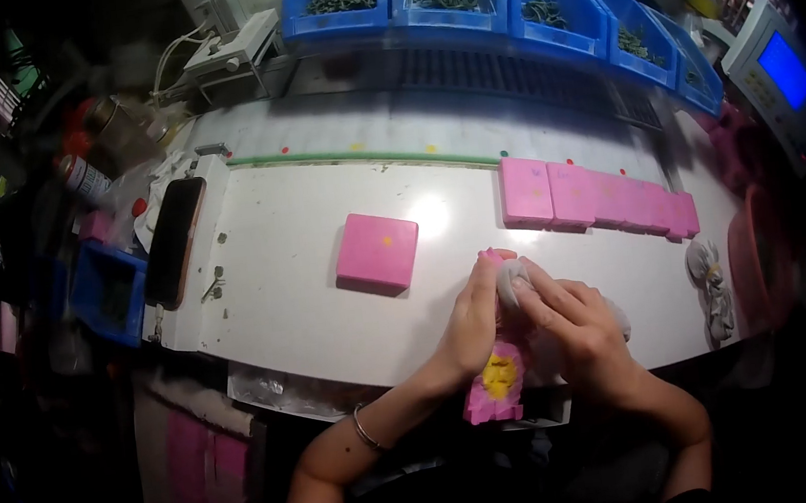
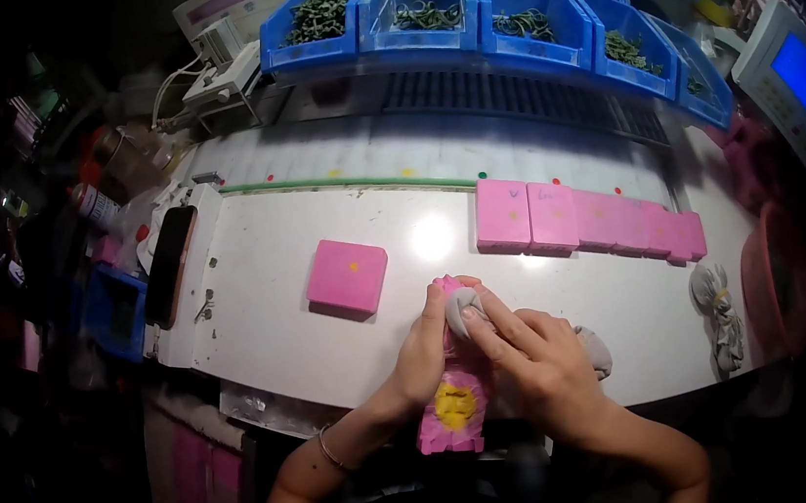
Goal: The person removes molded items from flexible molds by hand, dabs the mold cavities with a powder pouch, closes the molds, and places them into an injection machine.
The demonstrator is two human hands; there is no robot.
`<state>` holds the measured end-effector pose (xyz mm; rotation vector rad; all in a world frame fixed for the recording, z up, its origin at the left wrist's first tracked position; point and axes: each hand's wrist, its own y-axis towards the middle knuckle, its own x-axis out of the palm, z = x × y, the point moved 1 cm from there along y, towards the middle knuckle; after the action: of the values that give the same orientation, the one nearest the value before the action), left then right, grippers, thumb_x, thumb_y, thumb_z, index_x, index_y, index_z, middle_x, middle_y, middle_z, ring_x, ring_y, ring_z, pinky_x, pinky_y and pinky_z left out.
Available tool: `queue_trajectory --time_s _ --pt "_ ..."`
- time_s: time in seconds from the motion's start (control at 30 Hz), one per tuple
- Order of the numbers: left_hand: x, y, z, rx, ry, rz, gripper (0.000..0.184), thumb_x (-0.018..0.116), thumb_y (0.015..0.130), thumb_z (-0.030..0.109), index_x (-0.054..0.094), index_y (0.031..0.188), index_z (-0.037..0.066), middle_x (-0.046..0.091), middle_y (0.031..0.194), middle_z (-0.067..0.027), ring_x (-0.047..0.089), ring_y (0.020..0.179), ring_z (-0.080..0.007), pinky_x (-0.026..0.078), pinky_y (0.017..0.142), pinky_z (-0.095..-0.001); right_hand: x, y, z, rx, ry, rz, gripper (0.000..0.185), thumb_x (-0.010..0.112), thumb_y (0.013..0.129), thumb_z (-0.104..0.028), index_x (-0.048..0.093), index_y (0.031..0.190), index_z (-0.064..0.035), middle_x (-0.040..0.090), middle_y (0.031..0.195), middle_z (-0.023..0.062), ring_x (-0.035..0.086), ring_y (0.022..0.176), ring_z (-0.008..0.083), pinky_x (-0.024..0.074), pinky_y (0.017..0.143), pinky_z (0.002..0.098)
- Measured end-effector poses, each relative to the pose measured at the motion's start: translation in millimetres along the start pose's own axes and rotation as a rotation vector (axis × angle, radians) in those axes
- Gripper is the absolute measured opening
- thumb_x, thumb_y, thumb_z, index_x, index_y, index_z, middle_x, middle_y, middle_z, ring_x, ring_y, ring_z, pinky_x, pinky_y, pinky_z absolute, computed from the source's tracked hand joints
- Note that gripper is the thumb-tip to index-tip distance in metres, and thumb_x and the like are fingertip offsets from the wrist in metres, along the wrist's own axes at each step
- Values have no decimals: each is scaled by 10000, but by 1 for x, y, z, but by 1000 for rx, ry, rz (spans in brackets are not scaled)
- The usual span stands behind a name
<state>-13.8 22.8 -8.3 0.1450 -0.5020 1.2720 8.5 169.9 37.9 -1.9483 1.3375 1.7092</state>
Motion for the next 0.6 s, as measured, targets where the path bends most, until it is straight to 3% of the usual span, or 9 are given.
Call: queue_trajectory --time_s 0.07,0.13,0.2,0.3,0.4,0.47,0.6 --pt "-4 -6 4 -153 -78 -133 549 108 992 457 427 1191 57 570 909 -104 589 738 -158 516 670 -273 -6 0 -1 67 78 17 601 634 621 9 564 1215 -43 547 1257 134 568 888 256 454 796 345" --pt "-3 -3 5 -116 -52 -103 552 105 991 459 427 1187 56 574 894 -108 594 718 -165 518 652 -280 -3 0 1 119 159 34 601 632 618 13 566 1213 -44 548 1256 130 569 884 252 454 800 345" --pt "-1 0 2 -76 -26 -72 554 102 990 461 427 1183 55 577 879 -113 598 699 -173 521 633 -287 8 -5 3 -38 -56 64 630 642 619 10 546 1238 -48 531 1277 139 566 891 265 450 813 346" --pt "-1 4 -2 -21 -65 -3 559 94 986 471 410 1191 58 579 792 -127 599 615 -195 516 553 -309 7 -4 5 -25 -18 16 641 648 623 6 535 1251 -52 522 1290 142 568 897 276 458 806 350" --pt "-5 -1 3 -128 -107 -90 547 105 982 483 379 1218 71 576 788 -130 598 593 -203 513 532 -315 -2 -2 5 136 141 16 620 642 637 10 540 1245 -55 528 1285 142 570 901 290 464 800 355" --pt "-6 -2 7 -215 -214 -29 546 121 976 501 358 1230 80 572 775 -129 593 565 -209 510 524 -308 -2 -6 10 108 96 -21 630 637 639 16 529 1255 -52 516 1298 142 568 910 291 461 808 354" --pt "-6 3 -2 -91 -78 -59 542 133 973 511 343 1235 85 570 771 -132 591 547 -217 510 520 -315 7 -13 14 72 67 -70 655 641 630 20 511 1269 -43 485 1329 148 564 932 291 451 828 346"
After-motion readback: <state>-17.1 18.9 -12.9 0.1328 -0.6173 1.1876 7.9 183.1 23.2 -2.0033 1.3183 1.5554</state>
